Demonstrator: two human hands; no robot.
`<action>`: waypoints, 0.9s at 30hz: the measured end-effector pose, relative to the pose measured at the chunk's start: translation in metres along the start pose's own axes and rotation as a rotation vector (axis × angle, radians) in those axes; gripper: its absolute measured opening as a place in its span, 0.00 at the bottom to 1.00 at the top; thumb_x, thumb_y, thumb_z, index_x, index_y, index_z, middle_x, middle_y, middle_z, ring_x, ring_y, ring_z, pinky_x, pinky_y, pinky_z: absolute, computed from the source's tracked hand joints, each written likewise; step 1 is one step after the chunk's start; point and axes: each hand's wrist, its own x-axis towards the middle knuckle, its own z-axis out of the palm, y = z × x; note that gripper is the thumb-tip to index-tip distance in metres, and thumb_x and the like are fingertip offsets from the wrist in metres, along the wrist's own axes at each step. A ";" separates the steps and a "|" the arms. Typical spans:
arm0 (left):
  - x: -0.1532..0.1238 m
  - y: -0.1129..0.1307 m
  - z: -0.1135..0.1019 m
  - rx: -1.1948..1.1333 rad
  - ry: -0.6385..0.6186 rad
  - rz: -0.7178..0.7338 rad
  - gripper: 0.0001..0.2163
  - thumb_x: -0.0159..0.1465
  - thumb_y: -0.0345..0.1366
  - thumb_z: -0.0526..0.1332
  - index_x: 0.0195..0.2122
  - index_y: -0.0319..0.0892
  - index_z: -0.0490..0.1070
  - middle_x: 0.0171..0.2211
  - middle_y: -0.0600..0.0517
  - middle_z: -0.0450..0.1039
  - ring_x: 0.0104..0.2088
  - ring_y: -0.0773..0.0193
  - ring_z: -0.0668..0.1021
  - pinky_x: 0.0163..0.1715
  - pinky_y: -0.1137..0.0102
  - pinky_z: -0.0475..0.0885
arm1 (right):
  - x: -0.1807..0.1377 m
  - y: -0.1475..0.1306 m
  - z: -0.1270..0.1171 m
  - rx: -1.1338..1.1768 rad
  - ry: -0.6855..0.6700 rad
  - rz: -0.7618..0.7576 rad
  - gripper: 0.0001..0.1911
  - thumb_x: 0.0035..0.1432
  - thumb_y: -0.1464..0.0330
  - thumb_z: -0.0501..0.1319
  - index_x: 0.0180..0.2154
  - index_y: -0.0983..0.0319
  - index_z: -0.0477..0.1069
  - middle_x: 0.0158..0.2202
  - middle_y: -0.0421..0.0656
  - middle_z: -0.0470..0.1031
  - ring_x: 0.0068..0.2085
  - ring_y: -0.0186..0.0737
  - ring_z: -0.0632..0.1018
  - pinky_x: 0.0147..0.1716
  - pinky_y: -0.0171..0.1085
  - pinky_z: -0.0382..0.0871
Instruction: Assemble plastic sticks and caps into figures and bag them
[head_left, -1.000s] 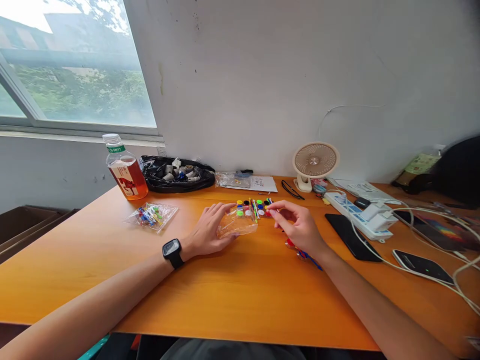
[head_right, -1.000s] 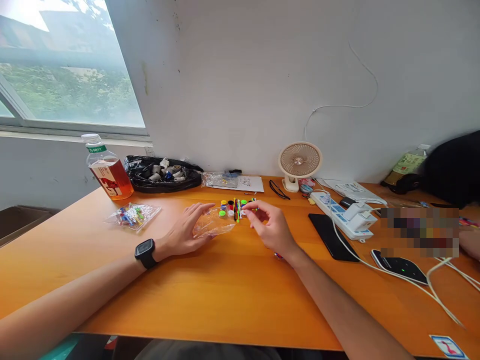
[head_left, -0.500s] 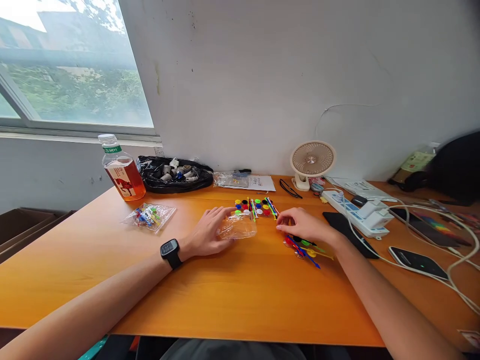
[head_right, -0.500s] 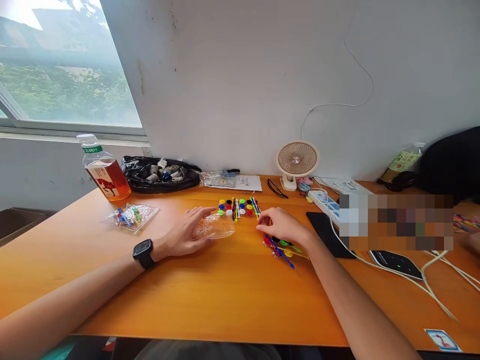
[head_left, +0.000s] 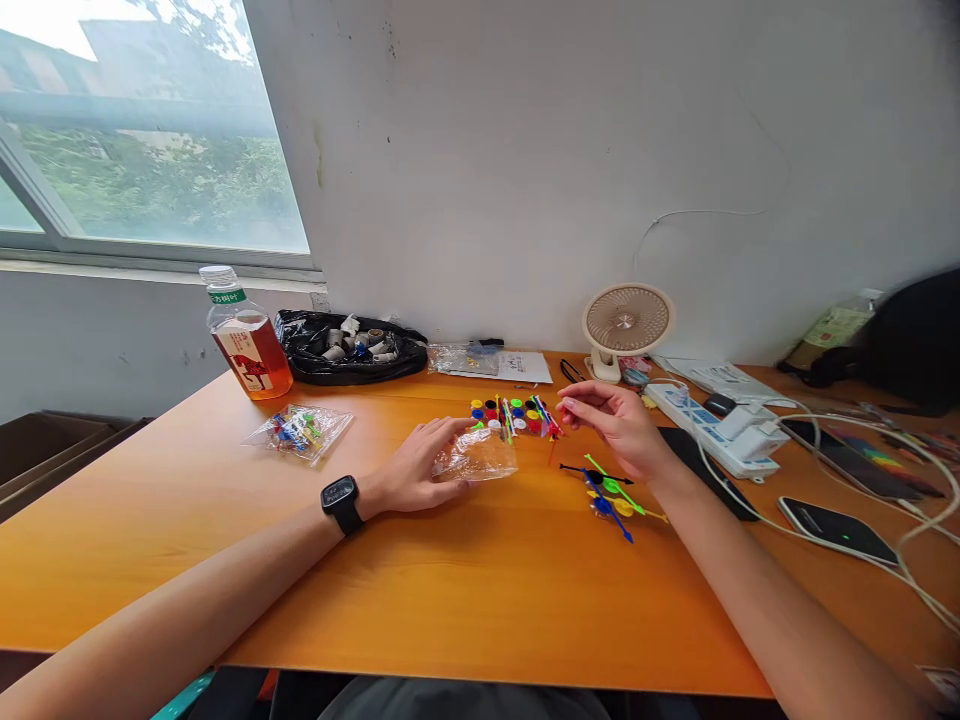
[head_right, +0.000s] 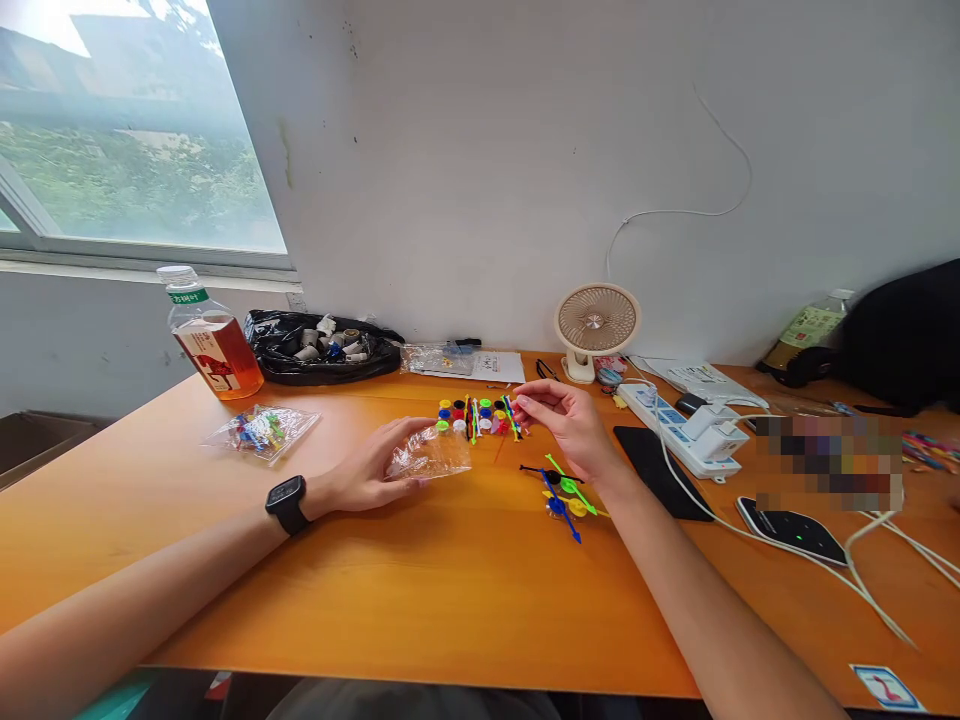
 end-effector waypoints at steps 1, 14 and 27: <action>0.000 -0.001 0.000 -0.042 0.000 -0.009 0.34 0.67 0.49 0.67 0.71 0.47 0.59 0.65 0.40 0.68 0.62 0.43 0.73 0.62 0.48 0.70 | -0.002 -0.002 0.004 0.057 0.024 -0.010 0.21 0.50 0.55 0.79 0.40 0.61 0.83 0.36 0.45 0.84 0.33 0.38 0.82 0.34 0.37 0.78; -0.002 -0.001 0.003 -0.334 -0.021 -0.033 0.30 0.70 0.47 0.66 0.70 0.48 0.60 0.68 0.42 0.66 0.66 0.46 0.72 0.66 0.50 0.69 | -0.037 0.017 0.054 -0.321 -0.100 -0.325 0.09 0.66 0.58 0.69 0.39 0.56 0.83 0.38 0.44 0.85 0.37 0.43 0.83 0.39 0.42 0.80; -0.003 0.021 0.007 -0.258 -0.092 0.096 0.31 0.68 0.46 0.67 0.69 0.47 0.61 0.66 0.41 0.68 0.63 0.45 0.74 0.63 0.51 0.72 | -0.043 0.024 0.065 -0.648 -0.236 -0.611 0.10 0.65 0.69 0.70 0.42 0.46 0.86 0.56 0.46 0.70 0.58 0.52 0.73 0.60 0.53 0.69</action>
